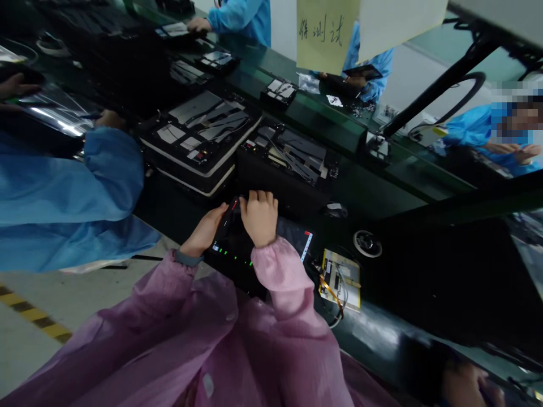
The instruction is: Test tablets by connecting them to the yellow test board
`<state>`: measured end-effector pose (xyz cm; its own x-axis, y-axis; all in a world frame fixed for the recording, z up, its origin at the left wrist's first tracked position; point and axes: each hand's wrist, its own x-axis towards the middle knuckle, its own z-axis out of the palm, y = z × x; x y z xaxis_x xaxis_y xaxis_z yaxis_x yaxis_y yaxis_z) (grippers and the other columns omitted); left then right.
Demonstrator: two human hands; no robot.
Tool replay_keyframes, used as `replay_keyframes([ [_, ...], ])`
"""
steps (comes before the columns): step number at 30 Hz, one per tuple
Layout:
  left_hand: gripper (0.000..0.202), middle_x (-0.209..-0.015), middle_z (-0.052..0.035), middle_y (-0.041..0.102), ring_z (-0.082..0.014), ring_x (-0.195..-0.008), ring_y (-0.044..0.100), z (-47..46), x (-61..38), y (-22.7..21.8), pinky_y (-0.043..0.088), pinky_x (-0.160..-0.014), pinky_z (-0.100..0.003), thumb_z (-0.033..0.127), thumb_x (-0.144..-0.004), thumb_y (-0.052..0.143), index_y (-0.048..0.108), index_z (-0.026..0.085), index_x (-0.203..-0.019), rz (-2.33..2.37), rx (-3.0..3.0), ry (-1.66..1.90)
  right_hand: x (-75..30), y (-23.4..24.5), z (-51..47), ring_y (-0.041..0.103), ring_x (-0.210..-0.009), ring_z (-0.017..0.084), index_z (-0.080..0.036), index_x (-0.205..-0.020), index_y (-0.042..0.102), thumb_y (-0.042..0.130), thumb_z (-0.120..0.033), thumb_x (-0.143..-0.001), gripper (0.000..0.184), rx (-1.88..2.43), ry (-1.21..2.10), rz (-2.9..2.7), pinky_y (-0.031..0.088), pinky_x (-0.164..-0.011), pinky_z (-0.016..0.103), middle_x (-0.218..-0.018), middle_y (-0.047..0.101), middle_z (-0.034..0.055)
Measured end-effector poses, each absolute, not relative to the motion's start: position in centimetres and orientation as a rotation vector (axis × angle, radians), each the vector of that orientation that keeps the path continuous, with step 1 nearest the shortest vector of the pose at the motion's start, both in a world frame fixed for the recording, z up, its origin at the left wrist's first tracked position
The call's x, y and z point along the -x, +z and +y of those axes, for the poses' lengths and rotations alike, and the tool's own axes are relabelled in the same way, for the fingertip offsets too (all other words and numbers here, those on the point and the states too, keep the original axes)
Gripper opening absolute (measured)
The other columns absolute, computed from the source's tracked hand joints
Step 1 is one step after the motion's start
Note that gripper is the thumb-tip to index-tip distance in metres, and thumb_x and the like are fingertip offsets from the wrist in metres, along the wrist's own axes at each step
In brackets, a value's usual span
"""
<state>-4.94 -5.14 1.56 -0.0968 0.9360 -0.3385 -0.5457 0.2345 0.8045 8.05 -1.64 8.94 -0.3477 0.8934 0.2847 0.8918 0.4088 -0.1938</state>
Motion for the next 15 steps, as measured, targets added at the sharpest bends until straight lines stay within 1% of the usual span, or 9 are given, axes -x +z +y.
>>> replay_keyframes([
  [2,0.037,-0.08,-0.0045,0.072,-0.0237,-0.089,0.066,-5.0,4.8,1.4,0.048,-0.083,-0.033,0.049,-0.074,0.07,0.071,0.014,-0.086,1.002,-0.46,1.346,-6.8,7.7,-0.2,0.055,-0.094,0.027,-0.015,-0.097,0.066,0.049,-0.03,-0.095,0.022,1.577,-0.025,-2.382,0.041,-0.081,0.041,-0.096,0.066,0.012],
  [4,0.036,-0.081,-0.0043,0.072,-0.0231,-0.089,0.066,-5.0,4.8,1.4,0.047,-0.084,-0.033,0.048,-0.075,0.07,0.07,0.014,-0.087,0.982,-0.448,1.354,-6.2,7.1,0.0,0.055,-0.092,0.025,-0.017,-0.093,0.065,0.049,-0.024,-0.095,0.018,1.543,-0.076,-2.393,0.04,-0.081,0.04,-0.094,0.066,0.0096],
  [8,0.04,-0.087,-0.0056,0.073,-0.0241,-0.095,0.066,-5.1,4.9,1.9,0.046,-0.089,-0.034,0.052,-0.078,0.065,0.07,0.014,-0.09,0.916,-0.466,1.313,-6.9,8.1,-2.3,0.052,-0.098,0.025,-0.016,-0.095,0.063,0.045,-0.016,-0.095,0.018,1.368,-0.136,-2.404,0.038,-0.084,0.04,-0.1,0.065,0.0102],
  [11,0.05,-0.094,-0.0081,0.073,-0.0268,-0.103,0.064,-5.4,4.9,2.6,0.045,-0.093,-0.036,0.06,-0.08,0.058,0.07,0.015,-0.096,0.879,-0.438,1.255,-9.7,9.5,-6.0,0.053,-0.101,0.023,-0.018,-0.095,0.062,0.043,-0.017,-0.096,0.019,1.304,0.062,-2.311,0.041,-0.085,0.038,-0.1,0.065,0.0091],
  [13,0.055,-0.096,-0.0092,0.073,-0.0279,-0.106,0.063,-5.4,4.8,2.9,0.045,-0.095,-0.038,0.065,-0.081,0.053,0.07,0.016,-0.098,0.904,-0.406,1.232,-12.9,10.1,-9.2,0.056,-0.1,0.021,-0.019,-0.094,0.061,0.044,-0.018,-0.096,0.017,1.286,0.279,-2.165,0.043,-0.088,0.036,-0.1,0.065,0.0075],
  [15,0.056,-0.096,-0.0098,0.073,-0.0288,-0.108,0.062,-5.5,4.8,2.9,0.044,-0.096,-0.039,0.066,-0.08,0.053,0.071,0.016,-0.096,0.952,-0.4,1.227,-17.1,10.2,-12.6,0.058,-0.103,0.02,-0.021,-0.094,0.06,0.048,-0.019,-0.094,0.013,1.307,0.502,-2.01,0.045,-0.09,0.035,-0.102,0.065,0.0065],
])
